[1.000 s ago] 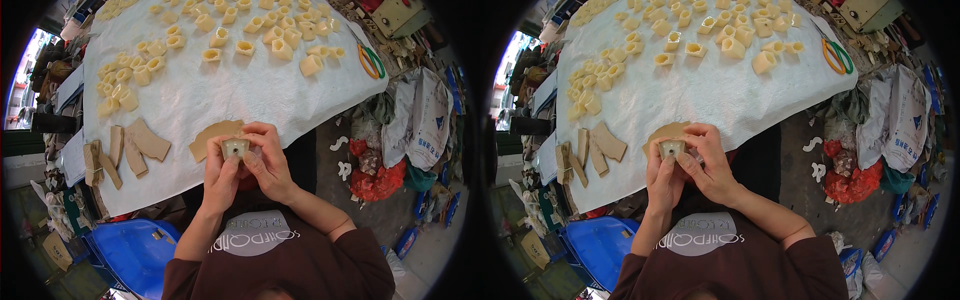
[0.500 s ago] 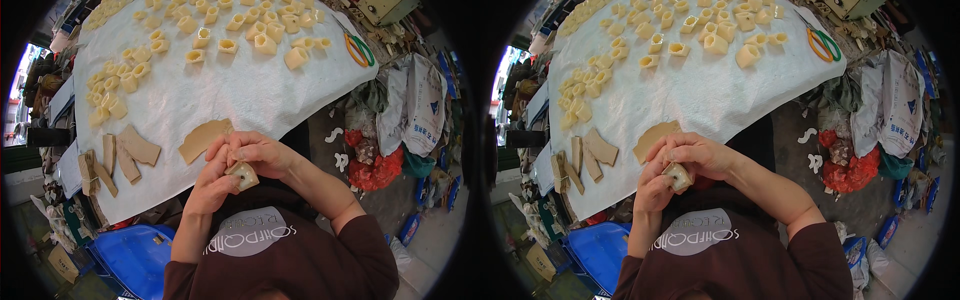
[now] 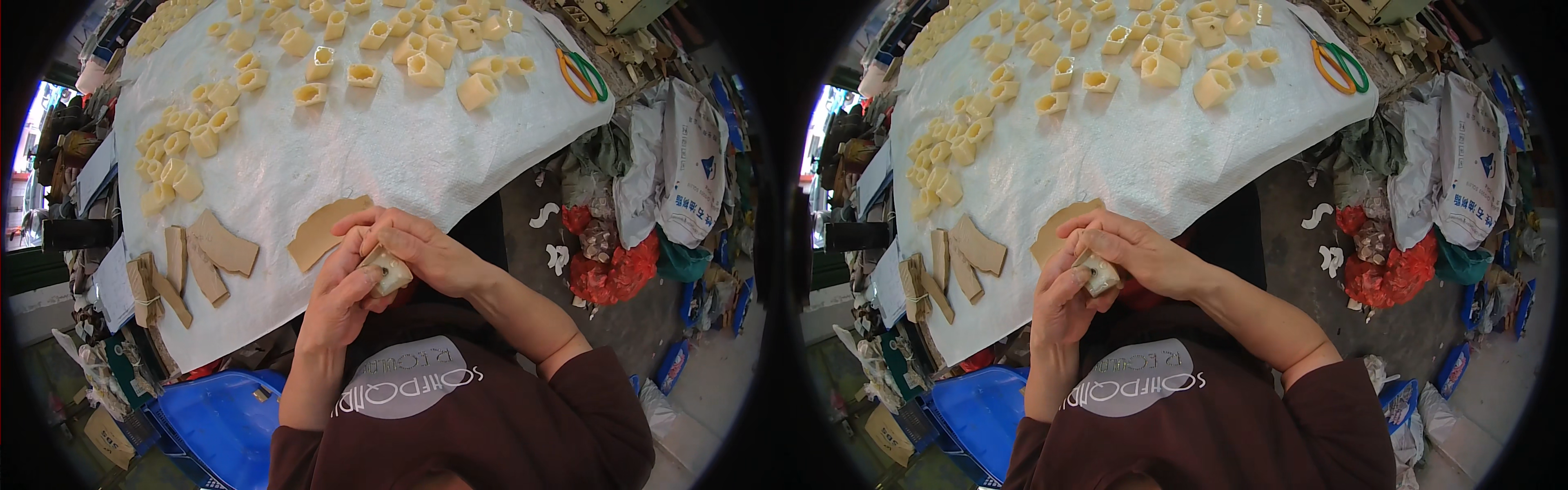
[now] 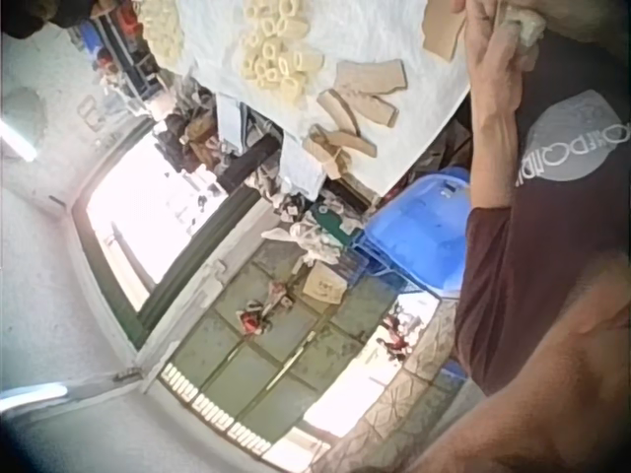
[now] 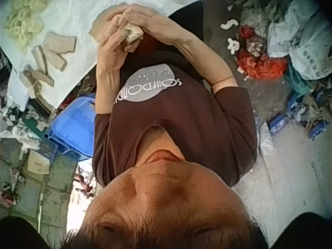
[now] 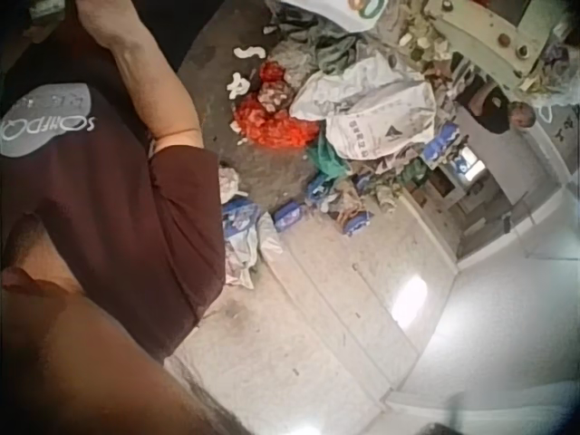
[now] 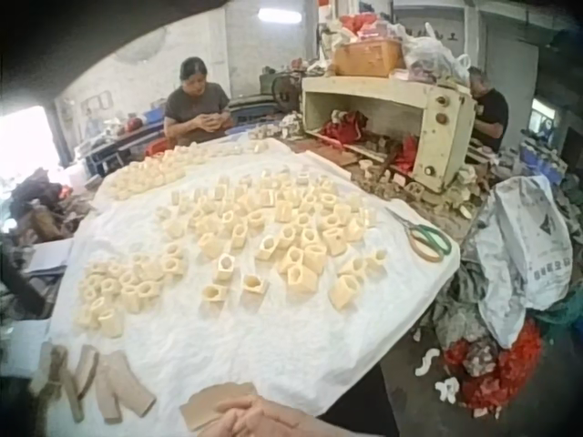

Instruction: The person smooths the edges of small, hollow, yellow plastic components using a piece of sandpaper. They pick up each component from a white cloth-covered table, rub the sandpaper against the edges, and place the finished item back on the table. The process is repeated for multiple units.

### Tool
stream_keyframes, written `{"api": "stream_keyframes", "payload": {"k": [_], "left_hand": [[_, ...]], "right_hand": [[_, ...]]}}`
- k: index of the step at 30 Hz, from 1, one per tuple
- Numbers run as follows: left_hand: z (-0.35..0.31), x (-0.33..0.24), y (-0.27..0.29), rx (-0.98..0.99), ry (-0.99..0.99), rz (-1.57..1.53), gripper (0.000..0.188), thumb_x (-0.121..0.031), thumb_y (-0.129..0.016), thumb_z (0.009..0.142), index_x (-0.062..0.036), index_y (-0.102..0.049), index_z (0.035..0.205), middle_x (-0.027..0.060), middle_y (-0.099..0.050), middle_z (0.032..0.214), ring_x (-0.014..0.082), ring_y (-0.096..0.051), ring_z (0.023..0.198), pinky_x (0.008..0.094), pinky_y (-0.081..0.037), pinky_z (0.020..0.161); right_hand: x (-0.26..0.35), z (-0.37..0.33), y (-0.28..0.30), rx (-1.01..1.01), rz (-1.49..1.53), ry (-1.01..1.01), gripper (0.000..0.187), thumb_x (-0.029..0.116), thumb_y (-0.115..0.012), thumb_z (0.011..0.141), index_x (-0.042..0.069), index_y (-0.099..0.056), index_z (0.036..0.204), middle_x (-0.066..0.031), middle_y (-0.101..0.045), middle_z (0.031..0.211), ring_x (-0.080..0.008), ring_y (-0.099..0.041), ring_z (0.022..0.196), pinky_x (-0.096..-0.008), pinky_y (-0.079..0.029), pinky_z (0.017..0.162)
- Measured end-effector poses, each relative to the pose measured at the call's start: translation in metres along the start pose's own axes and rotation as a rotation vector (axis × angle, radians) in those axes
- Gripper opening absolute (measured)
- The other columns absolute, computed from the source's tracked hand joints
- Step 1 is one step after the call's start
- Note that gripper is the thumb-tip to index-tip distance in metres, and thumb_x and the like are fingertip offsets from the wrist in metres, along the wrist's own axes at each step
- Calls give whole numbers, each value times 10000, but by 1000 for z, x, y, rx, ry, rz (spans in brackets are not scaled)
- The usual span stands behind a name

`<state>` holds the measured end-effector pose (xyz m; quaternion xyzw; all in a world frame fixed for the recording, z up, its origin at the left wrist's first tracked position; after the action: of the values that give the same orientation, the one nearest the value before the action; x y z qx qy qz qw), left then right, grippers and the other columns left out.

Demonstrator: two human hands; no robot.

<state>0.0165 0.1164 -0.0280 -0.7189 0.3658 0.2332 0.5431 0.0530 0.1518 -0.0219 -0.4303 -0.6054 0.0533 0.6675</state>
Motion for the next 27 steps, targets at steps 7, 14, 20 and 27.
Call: {"api": "stream_keyframes", "payload": {"k": [7,14,20,27], "left_hand": [[-2,2,-1,27,3,91,496,-241,-551,758,56,-438,1139,55,-505,817,88,-451,604,189,-324,475],[-5,4,2,-10,34,88,411,-220,-531,786,-7,-451,1129,14,-496,861,53,-461,683,165,-357,539],[-2,-1,7,-53,-51,-19,380,-267,-475,823,-5,-469,1099,39,-509,877,87,-477,696,203,-344,492],[-6,-8,3,-160,-209,216,325,-280,-401,888,-25,-476,1074,37,-518,953,93,-489,727,233,-368,516]], "right_hand": [[-5,-4,1,113,13,114,198,201,-428,912,60,-549,980,-145,-413,1235,-183,-471,1046,-329,-415,867],[8,-11,-3,-31,-213,238,270,213,-388,934,6,-509,1058,-103,-394,1220,-156,-520,940,-274,-517,700],[0,-6,-1,46,-62,107,301,204,-385,926,36,-515,1138,-107,-370,1306,-171,-455,1078,-287,-413,860],[13,-13,-8,6,-281,344,319,229,-371,926,40,-509,1143,-90,-378,1307,-170,-439,1100,-282,-368,911]]}}
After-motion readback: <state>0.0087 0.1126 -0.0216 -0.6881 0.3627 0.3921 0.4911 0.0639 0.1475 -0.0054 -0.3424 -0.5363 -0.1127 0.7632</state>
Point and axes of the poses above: each hand's wrist, its own z-axis towards the middle knuckle, its own y-axis out of the back of the hand, x = y × z, the point moved 10 cm from there along z, towards the middle knuckle
